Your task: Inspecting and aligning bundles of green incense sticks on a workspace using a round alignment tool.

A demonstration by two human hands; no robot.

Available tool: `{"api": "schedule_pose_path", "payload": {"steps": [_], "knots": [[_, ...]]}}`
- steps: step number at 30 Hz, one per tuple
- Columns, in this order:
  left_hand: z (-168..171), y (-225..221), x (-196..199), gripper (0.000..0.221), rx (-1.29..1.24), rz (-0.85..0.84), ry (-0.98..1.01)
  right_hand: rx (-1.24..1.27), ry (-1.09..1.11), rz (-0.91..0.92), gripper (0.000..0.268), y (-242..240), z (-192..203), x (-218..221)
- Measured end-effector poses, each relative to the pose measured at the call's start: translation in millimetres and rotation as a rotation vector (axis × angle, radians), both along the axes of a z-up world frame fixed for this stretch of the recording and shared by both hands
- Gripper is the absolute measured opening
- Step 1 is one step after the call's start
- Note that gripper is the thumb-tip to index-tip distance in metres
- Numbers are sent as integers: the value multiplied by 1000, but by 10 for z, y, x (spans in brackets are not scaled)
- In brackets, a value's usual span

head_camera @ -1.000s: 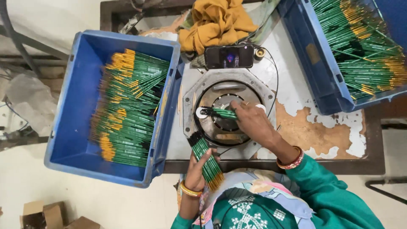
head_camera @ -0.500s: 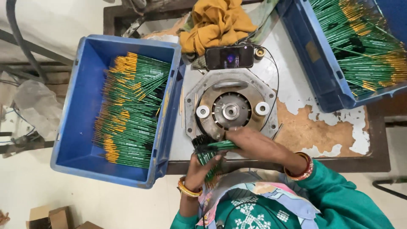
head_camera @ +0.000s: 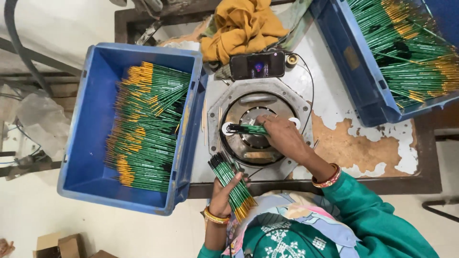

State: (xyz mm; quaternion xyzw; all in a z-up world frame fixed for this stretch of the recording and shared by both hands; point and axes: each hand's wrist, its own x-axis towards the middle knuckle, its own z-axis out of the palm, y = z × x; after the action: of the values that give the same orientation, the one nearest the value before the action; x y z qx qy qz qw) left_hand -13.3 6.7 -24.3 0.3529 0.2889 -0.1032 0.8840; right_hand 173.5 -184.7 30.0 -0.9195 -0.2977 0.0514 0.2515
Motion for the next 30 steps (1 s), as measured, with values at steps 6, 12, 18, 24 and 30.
{"api": "schedule_pose_path", "payload": {"steps": [6,12,18,24,30], "knots": [[68,-154,-33,27,159,65,-224,471,171,175,42,87,474,-436],[-11,44,89,22,238,-87,-159,492,153,254,38,-132,711,-338],[17,-43,50,28,41,1,-6,-16,11,13,29,-82,348,-28],[-189,-27,-127,28,-114,-21,81,52,10,-26,32,47,54,-54],[-36,-75,-98,22,67,-21,-129,435,35,93,41,83,490,-389]]}}
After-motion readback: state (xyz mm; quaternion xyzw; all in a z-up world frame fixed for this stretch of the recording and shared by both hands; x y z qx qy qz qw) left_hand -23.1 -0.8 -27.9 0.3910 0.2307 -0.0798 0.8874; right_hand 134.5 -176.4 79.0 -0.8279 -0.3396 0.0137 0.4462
